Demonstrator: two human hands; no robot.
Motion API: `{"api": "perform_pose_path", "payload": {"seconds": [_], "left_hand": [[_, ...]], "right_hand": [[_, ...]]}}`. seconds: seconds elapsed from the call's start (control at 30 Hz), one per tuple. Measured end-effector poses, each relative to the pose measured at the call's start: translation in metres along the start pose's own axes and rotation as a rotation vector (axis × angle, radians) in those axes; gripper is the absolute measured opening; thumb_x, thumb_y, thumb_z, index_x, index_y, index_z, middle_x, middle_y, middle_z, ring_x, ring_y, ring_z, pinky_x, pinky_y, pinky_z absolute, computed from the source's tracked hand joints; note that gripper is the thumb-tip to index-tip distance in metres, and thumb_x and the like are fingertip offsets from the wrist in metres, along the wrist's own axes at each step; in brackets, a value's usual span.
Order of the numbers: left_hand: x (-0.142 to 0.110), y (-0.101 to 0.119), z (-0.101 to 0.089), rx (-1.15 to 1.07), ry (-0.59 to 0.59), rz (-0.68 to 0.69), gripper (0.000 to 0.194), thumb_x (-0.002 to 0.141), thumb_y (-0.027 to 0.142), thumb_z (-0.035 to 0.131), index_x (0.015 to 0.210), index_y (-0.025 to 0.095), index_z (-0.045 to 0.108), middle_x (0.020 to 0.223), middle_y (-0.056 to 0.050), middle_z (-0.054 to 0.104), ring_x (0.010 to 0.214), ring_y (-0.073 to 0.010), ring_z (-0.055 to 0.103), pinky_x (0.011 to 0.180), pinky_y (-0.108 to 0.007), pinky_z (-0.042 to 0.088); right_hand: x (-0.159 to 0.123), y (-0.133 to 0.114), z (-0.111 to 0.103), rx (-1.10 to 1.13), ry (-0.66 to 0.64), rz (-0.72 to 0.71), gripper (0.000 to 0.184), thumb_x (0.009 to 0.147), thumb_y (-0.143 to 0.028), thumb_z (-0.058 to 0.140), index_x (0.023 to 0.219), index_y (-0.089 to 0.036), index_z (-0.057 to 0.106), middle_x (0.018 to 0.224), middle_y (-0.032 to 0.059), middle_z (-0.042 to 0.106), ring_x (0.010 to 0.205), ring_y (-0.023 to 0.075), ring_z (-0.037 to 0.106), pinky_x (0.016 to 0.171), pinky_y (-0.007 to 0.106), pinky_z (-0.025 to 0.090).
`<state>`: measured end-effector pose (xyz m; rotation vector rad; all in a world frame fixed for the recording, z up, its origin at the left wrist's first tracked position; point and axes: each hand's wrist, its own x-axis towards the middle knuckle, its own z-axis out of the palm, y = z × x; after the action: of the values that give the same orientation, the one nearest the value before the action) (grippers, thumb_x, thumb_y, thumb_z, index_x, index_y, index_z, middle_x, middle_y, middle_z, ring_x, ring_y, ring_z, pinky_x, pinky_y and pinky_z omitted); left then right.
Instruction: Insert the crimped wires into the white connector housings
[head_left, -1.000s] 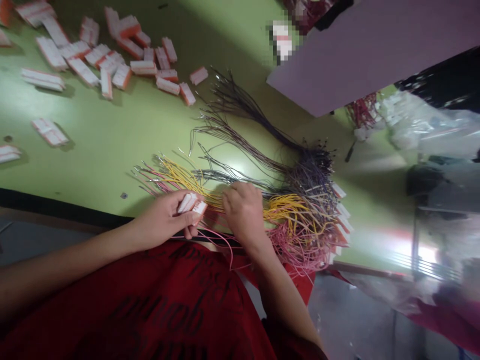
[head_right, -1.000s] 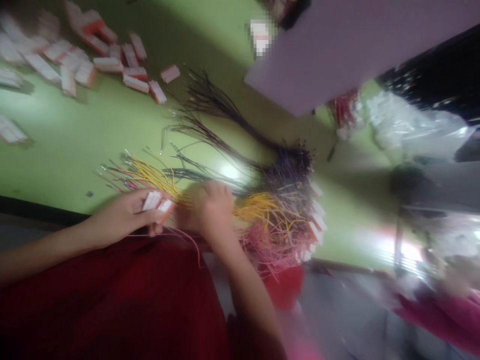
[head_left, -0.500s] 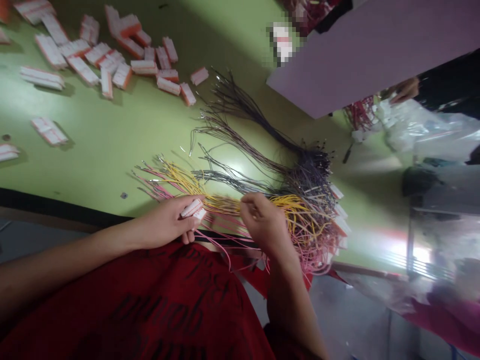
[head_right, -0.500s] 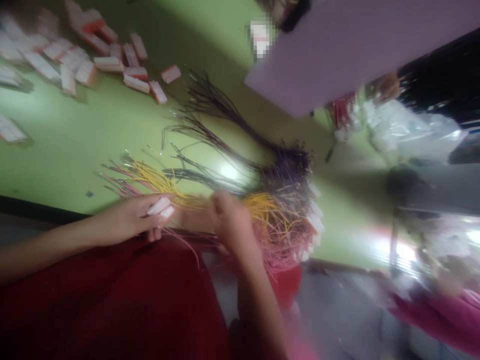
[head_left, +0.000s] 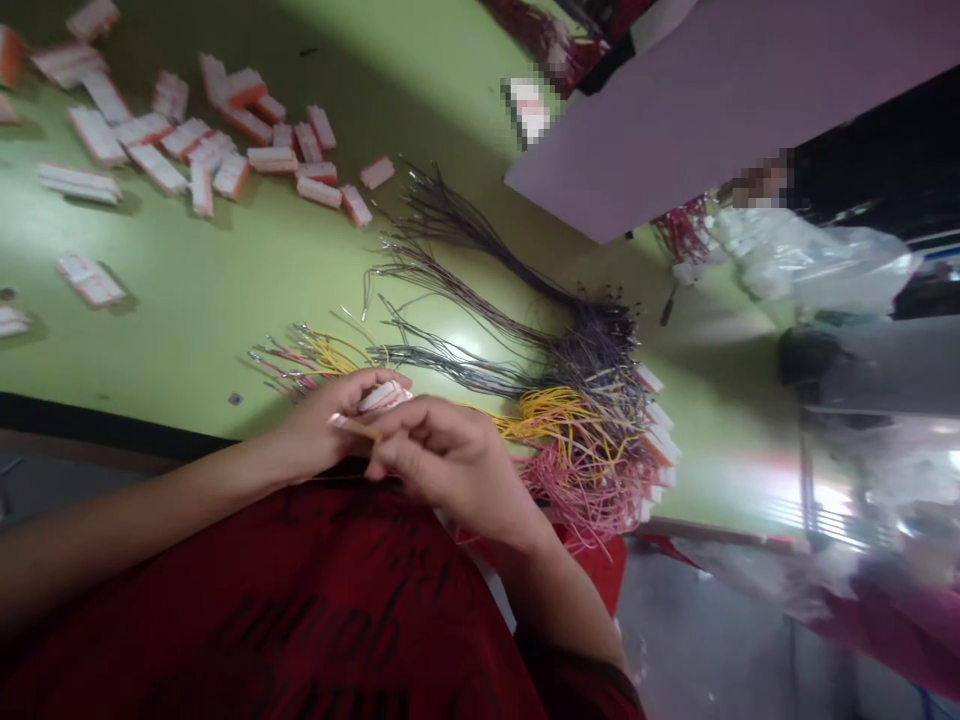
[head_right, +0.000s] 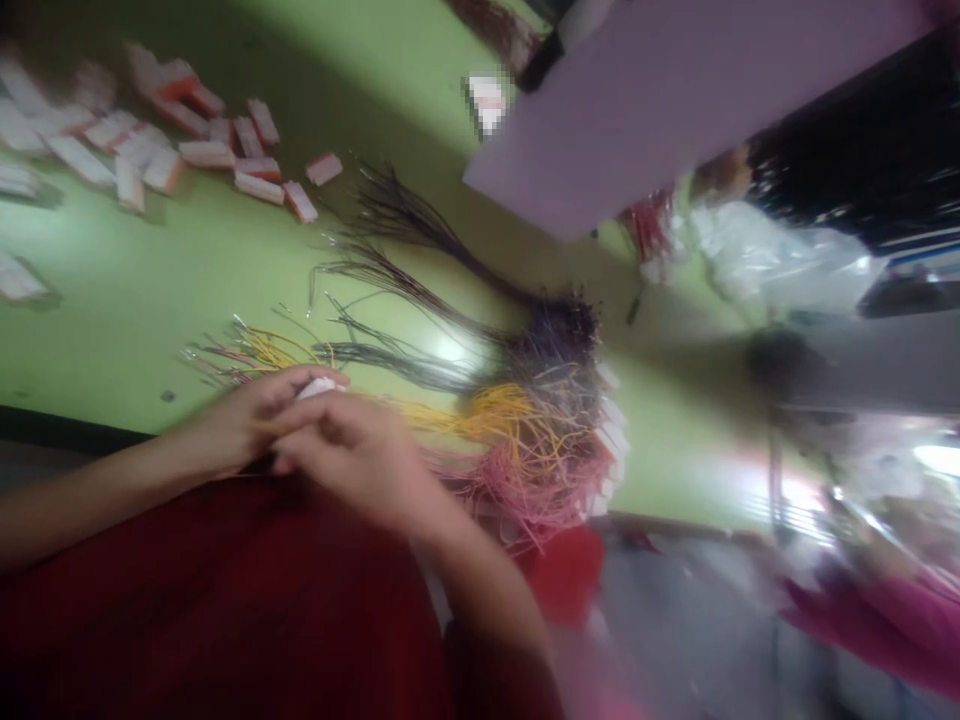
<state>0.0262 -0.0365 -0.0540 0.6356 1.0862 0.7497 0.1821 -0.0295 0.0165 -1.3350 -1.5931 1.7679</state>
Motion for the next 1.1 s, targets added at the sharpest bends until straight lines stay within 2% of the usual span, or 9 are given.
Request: {"api": "perform_pose_path", "payload": {"seconds": [0.1,0.13,0.2,0.33,0.53,0.67,0.93,1.1], "left_hand": [[-0.001,0.005,-0.006,-0.08,0.001,-0.027,0.041,0.075,0.031,0.076,0.111,0.018,0.061,0.079,0.0,0.069,0.066,-0.0158,0.066,0.061,-0.028,0.052],[-0.002,0.007,-0.007,-0.108,-0.001,-0.037,0.04,0.076,0.03,0.076,0.111,0.018,0.06,0.076,0.001,0.068,0.063,-0.0148,0.065,0.06,-0.027,0.051],[-0.001,0.01,-0.009,-0.164,-0.003,-0.055,0.038,0.077,0.028,0.075,0.11,0.017,0.06,0.077,0.0,0.068,0.061,-0.0141,0.065,0.06,-0.028,0.051],[0.003,0.011,-0.007,-0.261,0.004,-0.081,0.04,0.074,0.027,0.079,0.109,0.016,0.062,0.077,-0.001,0.068,0.06,-0.0146,0.064,0.058,-0.029,0.052],[0.006,0.009,-0.005,-0.349,-0.02,-0.103,0.041,0.074,0.028,0.083,0.109,0.015,0.065,0.078,-0.002,0.069,0.058,-0.0128,0.063,0.054,-0.026,0.049],[0.005,0.008,-0.004,-0.346,-0.031,-0.112,0.042,0.074,0.029,0.083,0.111,0.015,0.067,0.079,-0.002,0.069,0.059,-0.0127,0.064,0.054,-0.025,0.049],[0.005,0.004,-0.001,-0.308,-0.04,-0.097,0.045,0.074,0.031,0.084,0.112,0.014,0.066,0.076,-0.001,0.071,0.057,-0.0126,0.065,0.054,-0.025,0.051],[0.005,0.003,0.0,-0.178,-0.035,-0.04,0.042,0.08,0.032,0.078,0.115,0.013,0.065,0.067,0.0,0.071,0.056,-0.0126,0.065,0.055,-0.023,0.053]], "right_hand": [[0.017,0.024,-0.008,-0.133,0.348,0.067,0.01,0.079,-0.024,0.063,0.07,-0.021,0.063,0.059,-0.0035,0.064,0.056,0.0115,0.06,0.056,0.023,0.05],[0.019,0.031,-0.013,-0.203,0.426,0.064,0.011,0.078,-0.024,0.062,0.067,-0.021,0.062,0.059,-0.0033,0.063,0.056,0.0115,0.059,0.055,0.023,0.048],[0.019,0.04,-0.021,-0.321,0.492,0.037,0.01,0.078,-0.024,0.062,0.069,-0.021,0.065,0.062,-0.0016,0.065,0.06,0.0131,0.06,0.057,0.024,0.048],[0.012,0.041,-0.022,-0.412,0.511,-0.037,0.013,0.082,-0.026,0.062,0.078,-0.023,0.074,0.073,0.0019,0.072,0.072,0.0171,0.066,0.065,0.028,0.051],[0.012,0.033,-0.018,-0.396,0.463,-0.065,0.017,0.084,-0.023,0.06,0.076,-0.024,0.075,0.074,0.0001,0.075,0.066,0.015,0.066,0.067,0.028,0.052],[0.016,0.028,-0.017,-0.379,0.469,-0.022,0.018,0.082,-0.021,0.058,0.067,-0.021,0.069,0.067,-0.0001,0.072,0.063,0.0142,0.065,0.063,0.027,0.05],[0.019,0.029,-0.016,-0.255,0.464,0.136,0.019,0.079,-0.031,0.056,0.065,-0.02,0.064,0.066,0.0027,0.072,0.064,0.0174,0.067,0.064,0.031,0.052],[0.02,0.035,-0.018,-0.147,0.441,0.185,0.018,0.074,-0.034,0.057,0.064,-0.02,0.062,0.066,0.0027,0.07,0.065,0.0189,0.067,0.064,0.034,0.053]]}}
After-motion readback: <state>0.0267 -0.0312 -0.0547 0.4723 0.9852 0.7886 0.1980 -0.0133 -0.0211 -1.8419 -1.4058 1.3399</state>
